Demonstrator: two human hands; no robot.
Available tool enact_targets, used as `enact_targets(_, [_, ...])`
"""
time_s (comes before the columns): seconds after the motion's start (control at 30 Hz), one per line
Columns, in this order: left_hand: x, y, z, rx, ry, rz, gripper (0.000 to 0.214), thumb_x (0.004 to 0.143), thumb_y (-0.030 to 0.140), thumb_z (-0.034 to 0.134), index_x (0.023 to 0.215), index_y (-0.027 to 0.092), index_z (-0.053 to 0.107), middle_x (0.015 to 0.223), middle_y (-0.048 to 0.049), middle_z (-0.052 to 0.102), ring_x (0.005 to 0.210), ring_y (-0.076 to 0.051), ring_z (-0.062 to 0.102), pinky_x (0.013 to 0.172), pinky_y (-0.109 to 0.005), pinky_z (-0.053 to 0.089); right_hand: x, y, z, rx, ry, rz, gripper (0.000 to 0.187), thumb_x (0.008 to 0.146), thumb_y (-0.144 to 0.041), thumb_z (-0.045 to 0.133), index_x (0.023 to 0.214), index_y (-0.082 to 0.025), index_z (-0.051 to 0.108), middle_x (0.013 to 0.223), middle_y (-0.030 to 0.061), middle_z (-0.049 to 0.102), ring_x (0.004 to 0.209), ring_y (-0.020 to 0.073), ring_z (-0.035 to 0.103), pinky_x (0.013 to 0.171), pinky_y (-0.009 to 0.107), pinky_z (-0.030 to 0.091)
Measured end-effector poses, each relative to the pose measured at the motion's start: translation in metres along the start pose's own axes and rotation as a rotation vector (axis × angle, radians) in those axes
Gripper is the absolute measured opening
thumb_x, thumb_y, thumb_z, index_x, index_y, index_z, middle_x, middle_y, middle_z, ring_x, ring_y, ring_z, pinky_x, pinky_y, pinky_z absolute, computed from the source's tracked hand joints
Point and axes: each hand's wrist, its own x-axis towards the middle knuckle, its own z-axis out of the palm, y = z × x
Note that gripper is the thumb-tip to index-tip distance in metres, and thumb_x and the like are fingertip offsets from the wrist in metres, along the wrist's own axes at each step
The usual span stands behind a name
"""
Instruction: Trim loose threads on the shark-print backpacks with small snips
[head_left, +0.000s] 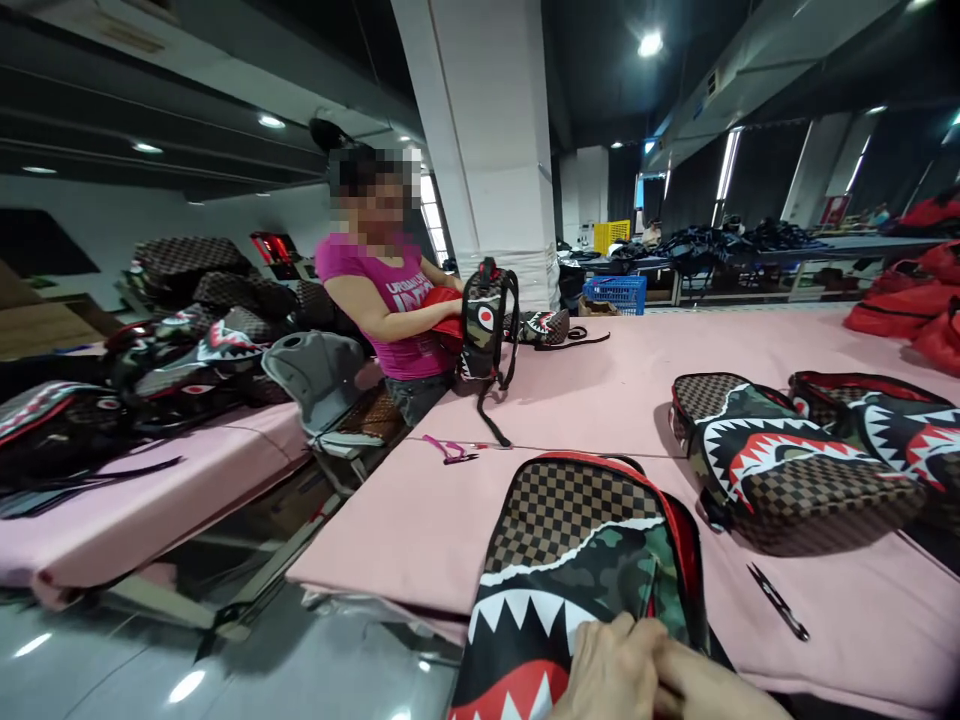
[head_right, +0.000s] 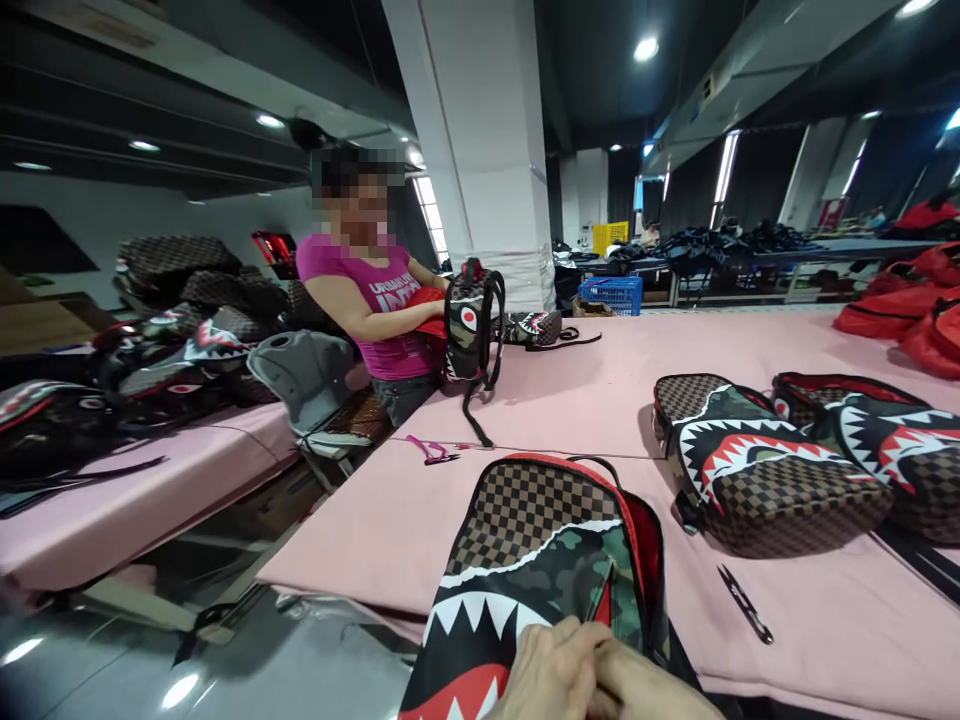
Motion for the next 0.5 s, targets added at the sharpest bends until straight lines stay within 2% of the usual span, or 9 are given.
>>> enact_targets(0.03, [0.001, -0.001, 0.000, 0.010, -0.006, -0.012, 0.044, 0.078, 0.015, 0.040, 0.114, 0.034, 0.056, 0.096, -0.0037, 0.064, 0.083, -0.024, 0.059, 0.076, -0.039, 0.045, -0.015, 0.017, -0.006, 0.060, -0.068, 0.021, 0.029, 0.077, -0.055, 0.055, 0.086, -0.030, 0.067, 0.083, 0.0031, 0.067, 0.071, 0.0171, 0.064, 0.063, 0.027, 0.053])
enact_targets(0.07, [0.002, 0.000, 0.001, 0.022, -0.011, -0.020, 0.043, 0.078, 0.014, 0.038, 0.112, 0.033, 0.057, 0.094, -0.0040, 0.064, 0.082, -0.024, 0.060, 0.074, -0.039, 0.045, -0.031, 0.039, -0.013, 0.272, -0.178, 0.162, 0.033, 0.083, -0.052, 0.047, 0.089, -0.028, 0.068, 0.083, 0.0045, 0.068, 0.073, 0.0185, 0.065, 0.067, 0.029, 0.053])
enact_targets(0.1, [0.004, 0.001, 0.002, 0.035, -0.018, -0.019, 0.042, 0.079, 0.014, 0.037, 0.112, 0.032, 0.058, 0.093, -0.0045, 0.065, 0.080, -0.023, 0.061, 0.073, -0.038, 0.046, -0.045, 0.063, -0.018, 0.456, -0.167, 0.347, 0.043, 0.085, -0.054, 0.036, 0.089, -0.024, 0.068, 0.081, 0.0068, 0.068, 0.070, 0.0205, 0.066, 0.067, 0.033, 0.053])
enact_targets(0.17, [0.010, 0.004, 0.006, 0.059, -0.014, -0.006, 0.042, 0.082, 0.014, 0.035, 0.114, 0.030, 0.057, 0.091, -0.0061, 0.065, 0.077, -0.023, 0.062, 0.069, -0.036, 0.047, -0.070, 0.116, -0.022, 0.530, 0.049, 0.667, 0.047, 0.080, -0.056, 0.036, 0.095, -0.023, 0.066, 0.094, 0.0104, 0.067, 0.083, 0.0255, 0.065, 0.078, 0.037, 0.051])
enact_targets(0.23, [0.017, 0.003, 0.010, 0.017, 0.025, 0.046, 0.040, 0.085, 0.017, 0.036, 0.117, 0.028, 0.056, 0.091, -0.0066, 0.066, 0.074, -0.021, 0.063, 0.067, -0.033, 0.049, -0.087, 0.163, -0.015, 0.261, 0.234, 0.891, 0.044, 0.063, -0.056, 0.051, 0.086, -0.021, 0.065, 0.093, 0.0138, 0.066, 0.090, 0.0321, 0.062, 0.084, 0.041, 0.048])
enact_targets(0.3, [0.021, -0.008, 0.008, -0.096, 0.109, 0.110, 0.035, 0.086, 0.022, 0.038, 0.115, 0.026, 0.058, 0.090, -0.0057, 0.066, 0.075, -0.018, 0.064, 0.067, -0.029, 0.050, -0.096, 0.193, 0.001, -0.025, 0.312, 0.913, 0.047, 0.059, -0.055, 0.052, 0.088, -0.021, 0.064, 0.101, 0.0159, 0.062, 0.095, 0.0358, 0.059, 0.088, 0.045, 0.044])
enact_targets(0.37, [0.019, -0.033, -0.003, -0.221, 0.249, 0.102, 0.031, 0.088, 0.027, 0.039, 0.108, 0.025, 0.062, 0.090, -0.0048, 0.067, 0.080, -0.017, 0.063, 0.072, -0.027, 0.050, -0.096, 0.206, 0.018, -0.245, 0.334, 0.863, 0.049, 0.064, -0.055, 0.047, 0.096, -0.021, 0.062, 0.109, 0.0151, 0.058, 0.100, 0.0365, 0.056, 0.089, 0.048, 0.042])
enact_targets(0.43, [0.011, -0.070, -0.020, -0.296, 0.416, -0.052, 0.031, 0.087, 0.033, 0.038, 0.102, 0.023, 0.064, 0.095, -0.0050, 0.067, 0.088, -0.018, 0.062, 0.079, -0.029, 0.050, -0.092, 0.208, 0.028, -0.342, 0.309, 0.832, 0.048, 0.072, -0.053, 0.041, 0.101, -0.020, 0.060, 0.110, 0.0149, 0.057, 0.099, 0.0346, 0.056, 0.088, 0.046, 0.043])
enact_targets(0.5, [-0.003, -0.113, -0.037, -0.339, 0.583, -0.293, 0.035, 0.085, 0.039, 0.038, 0.098, 0.020, 0.064, 0.101, -0.0064, 0.066, 0.094, -0.020, 0.061, 0.084, -0.033, 0.049, -0.086, 0.208, 0.028, -0.340, 0.234, 0.864, 0.046, 0.076, -0.049, 0.038, 0.103, -0.018, 0.057, 0.104, 0.0155, 0.058, 0.095, 0.0322, 0.058, 0.084, 0.043, 0.044])
